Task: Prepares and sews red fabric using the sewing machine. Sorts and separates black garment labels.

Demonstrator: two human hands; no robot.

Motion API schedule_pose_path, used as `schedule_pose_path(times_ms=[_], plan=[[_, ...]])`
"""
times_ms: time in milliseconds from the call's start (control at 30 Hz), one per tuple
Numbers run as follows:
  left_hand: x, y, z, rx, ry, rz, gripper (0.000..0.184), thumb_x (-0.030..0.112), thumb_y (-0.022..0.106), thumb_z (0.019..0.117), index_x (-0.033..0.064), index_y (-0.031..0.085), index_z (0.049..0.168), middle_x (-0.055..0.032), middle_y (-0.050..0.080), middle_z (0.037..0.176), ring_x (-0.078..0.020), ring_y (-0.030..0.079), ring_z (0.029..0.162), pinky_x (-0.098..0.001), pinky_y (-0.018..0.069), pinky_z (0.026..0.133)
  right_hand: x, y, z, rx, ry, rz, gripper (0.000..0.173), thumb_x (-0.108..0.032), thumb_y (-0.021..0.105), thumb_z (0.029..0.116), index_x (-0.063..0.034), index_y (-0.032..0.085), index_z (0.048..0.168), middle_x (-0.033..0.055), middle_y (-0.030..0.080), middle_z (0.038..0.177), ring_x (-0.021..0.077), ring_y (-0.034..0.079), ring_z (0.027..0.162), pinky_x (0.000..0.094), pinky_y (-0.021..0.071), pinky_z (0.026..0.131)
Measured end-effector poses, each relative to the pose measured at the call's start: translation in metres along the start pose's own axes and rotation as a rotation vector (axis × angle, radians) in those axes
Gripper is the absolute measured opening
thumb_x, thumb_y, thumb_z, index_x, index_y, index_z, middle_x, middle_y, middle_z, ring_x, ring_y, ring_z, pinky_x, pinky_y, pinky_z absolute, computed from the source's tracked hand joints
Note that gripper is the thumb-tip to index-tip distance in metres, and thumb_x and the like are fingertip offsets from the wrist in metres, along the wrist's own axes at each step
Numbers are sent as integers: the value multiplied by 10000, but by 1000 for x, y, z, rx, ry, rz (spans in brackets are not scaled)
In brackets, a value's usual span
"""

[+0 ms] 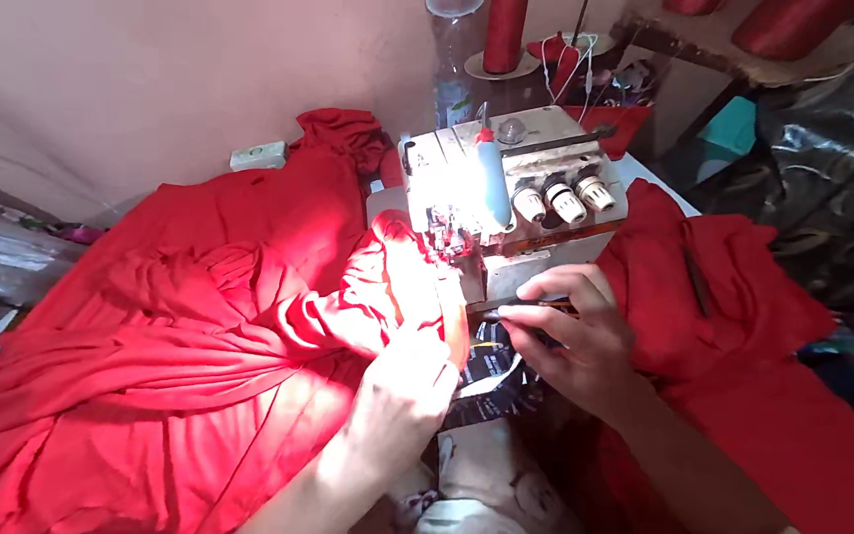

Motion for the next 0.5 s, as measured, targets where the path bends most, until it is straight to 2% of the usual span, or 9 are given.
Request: schedule_pose_path(times_ms=[33,67,100,133,200,267,400,500], plan=[[-1,-12,5,-19,9,-92,317,290,480,1086,75,713,1075,-147,735,1043,-324,702,1040,-469,544,907,2,5,3,28,-31,-56,141,-235,630,979,-176,755,952,50,680,1046,200,576,1112,346,430,946],[1,-30,14,12,1,-136,312,280,503,1059,89,738,982,-111,739,935,-274,718,923,-407,562,811,3,11,5,43,-61,-110,148,-229,625,980,-168,755,944,62,675,1037,226,572,1115,371,420,960],[0,-44,19,53,-34,-126,293,282,508,1026,118,721,911,-59,688,842,-211,665,813,-331,526,720,3,19,7,53,-93,-152,153,-216,626,978,-156,761,940,80,675,1018,252,580,1100,402,417,966],[-2,-59,23,91,-83,-48,285,300,522,1002,122,713,888,-57,676,816,-206,646,772,-323,504,676,1,27,7,64,-120,-185,155,-210,632,974,-150,771,940,91,695,999,267,607,1081,431,427,971],[-8,-82,29,123,-185,159,339,365,538,978,101,737,907,-102,726,880,-259,657,801,-379,477,708,-6,41,6,72,-143,-229,150,-197,637,968,-150,774,929,97,722,973,268,639,1039,441,435,968],[-12,-91,34,128,-229,252,347,347,540,945,82,739,844,-114,715,852,-279,617,786,-404,408,727,-12,50,6,43,-127,-238,142,-171,646,956,-150,781,917,89,729,961,261,645,1005,423,437,939],[-4,-83,34,46,-247,29,249,256,592,939,88,757,860,-89,720,818,-236,627,810,-372,408,776,-12,58,2,-29,-41,-253,180,-198,621,946,-157,793,912,93,742,973,271,659,944,407,476,838],[4,-72,31,-20,-250,-116,224,210,616,957,77,761,852,-82,698,761,-220,613,753,-353,421,773,-12,61,-6,-117,11,-285,249,-261,581,947,-152,800,990,90,742,959,262,672,881,387,499,737]])
Point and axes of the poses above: each hand's wrist, its own z-axis towards the middle knuckle, its own y-axis out of the palm, x = y × z, the point moved 8 cm from there along z, towards the middle knuckle
